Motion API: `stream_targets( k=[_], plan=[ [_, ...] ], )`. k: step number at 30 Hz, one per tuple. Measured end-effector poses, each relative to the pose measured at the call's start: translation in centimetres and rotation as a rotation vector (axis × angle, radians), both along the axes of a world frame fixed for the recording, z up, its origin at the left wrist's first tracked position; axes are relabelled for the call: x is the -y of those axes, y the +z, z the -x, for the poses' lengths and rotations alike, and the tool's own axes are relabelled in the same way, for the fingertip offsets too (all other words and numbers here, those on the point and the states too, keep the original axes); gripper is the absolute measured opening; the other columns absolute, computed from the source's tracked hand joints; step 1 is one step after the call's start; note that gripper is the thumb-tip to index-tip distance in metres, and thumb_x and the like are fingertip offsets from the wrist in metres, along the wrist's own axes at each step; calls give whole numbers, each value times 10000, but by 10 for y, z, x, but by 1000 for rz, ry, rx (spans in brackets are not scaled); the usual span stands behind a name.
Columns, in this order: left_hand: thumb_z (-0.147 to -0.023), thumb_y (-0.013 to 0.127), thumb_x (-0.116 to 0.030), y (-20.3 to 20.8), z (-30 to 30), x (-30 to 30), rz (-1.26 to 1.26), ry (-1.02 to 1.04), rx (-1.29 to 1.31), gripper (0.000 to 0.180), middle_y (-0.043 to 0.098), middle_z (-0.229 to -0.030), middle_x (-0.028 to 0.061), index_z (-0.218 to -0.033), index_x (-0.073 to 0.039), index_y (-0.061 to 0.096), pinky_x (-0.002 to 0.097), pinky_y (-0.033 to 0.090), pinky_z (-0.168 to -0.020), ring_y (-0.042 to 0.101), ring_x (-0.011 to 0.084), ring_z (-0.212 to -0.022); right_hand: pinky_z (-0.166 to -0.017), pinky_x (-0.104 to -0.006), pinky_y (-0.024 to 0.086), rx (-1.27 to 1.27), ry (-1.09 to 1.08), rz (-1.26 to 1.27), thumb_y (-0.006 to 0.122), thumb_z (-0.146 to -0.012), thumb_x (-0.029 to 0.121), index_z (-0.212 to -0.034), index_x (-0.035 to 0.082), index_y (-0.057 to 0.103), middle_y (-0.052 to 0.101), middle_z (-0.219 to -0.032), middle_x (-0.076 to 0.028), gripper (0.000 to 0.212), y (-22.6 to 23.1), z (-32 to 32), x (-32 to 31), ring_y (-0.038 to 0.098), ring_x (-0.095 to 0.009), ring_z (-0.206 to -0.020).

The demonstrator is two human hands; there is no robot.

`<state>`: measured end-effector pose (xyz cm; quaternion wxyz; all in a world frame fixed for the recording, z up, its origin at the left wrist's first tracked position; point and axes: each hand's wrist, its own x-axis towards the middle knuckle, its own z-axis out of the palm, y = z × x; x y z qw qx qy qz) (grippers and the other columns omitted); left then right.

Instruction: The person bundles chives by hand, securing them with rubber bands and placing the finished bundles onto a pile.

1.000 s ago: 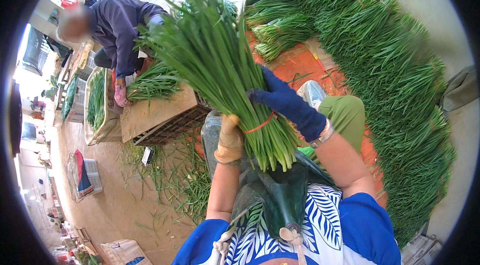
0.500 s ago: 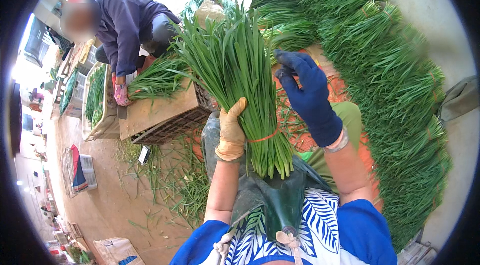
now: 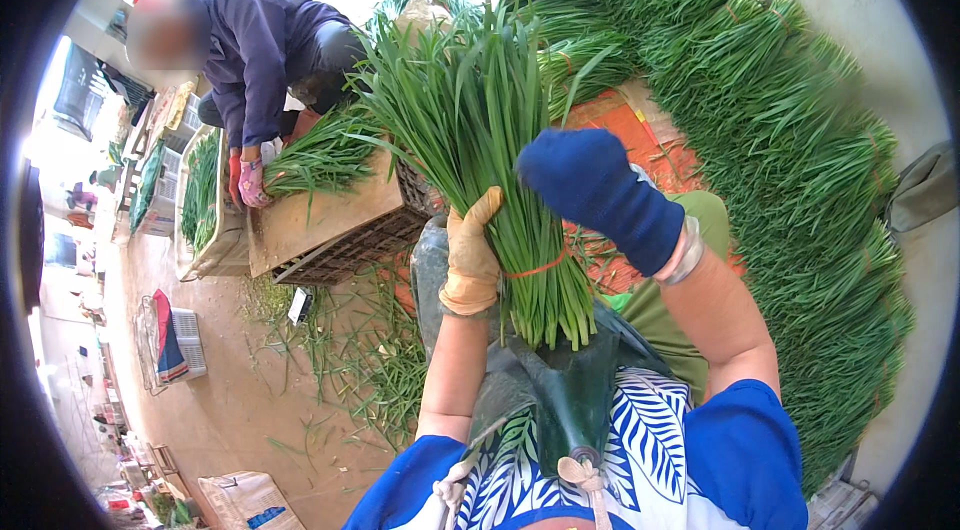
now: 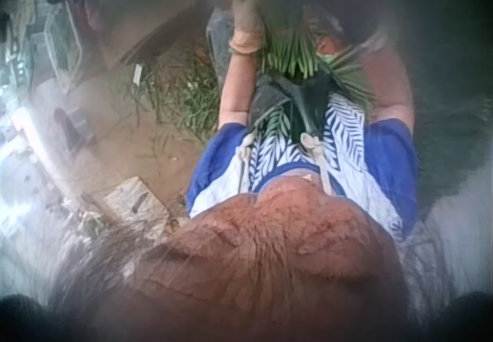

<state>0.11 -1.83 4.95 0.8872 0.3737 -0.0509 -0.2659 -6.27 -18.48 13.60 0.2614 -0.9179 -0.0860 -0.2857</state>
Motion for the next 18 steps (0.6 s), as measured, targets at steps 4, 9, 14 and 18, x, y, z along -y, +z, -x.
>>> stream_targets(
  k=[4,9,14,18],
  plan=[
    [-819,666,-35,-3,-1,-3,23,35,-6,422,646,-1119,85,-1226,-28,556,366,544,-856,645,238,-952,-497,-208,439,45,-229,-1015,548,-925,141,-955,42,643,639,-806,-20,141,7,15,35,545,-69,-562],
    [-808,680,17,1,-2,-1,74,73,-68,448,637,-1127,83,-1229,-36,537,356,548,-833,641,229,-945,-554,-335,450,-323,-188,-495,700,-830,367,-780,52,630,594,-634,-68,327,-28,16,-2,550,-196,-558],
    [-813,677,4,1,-3,-2,22,112,-61,472,625,-1140,93,-1254,-33,515,354,555,-817,634,238,-960,-574,-338,456,-409,-230,-521,709,-809,297,-790,46,631,599,-642,-85,264,-30,4,-20,566,-195,-573],
    [-821,669,-28,-7,-10,-6,23,164,-78,449,633,-1119,100,-1246,-21,526,367,559,-819,641,243,-943,-598,-297,462,-285,-57,-925,640,-829,146,-836,52,640,615,-697,-94,95,-25,14,-29,563,-136,-602]
  ],
)
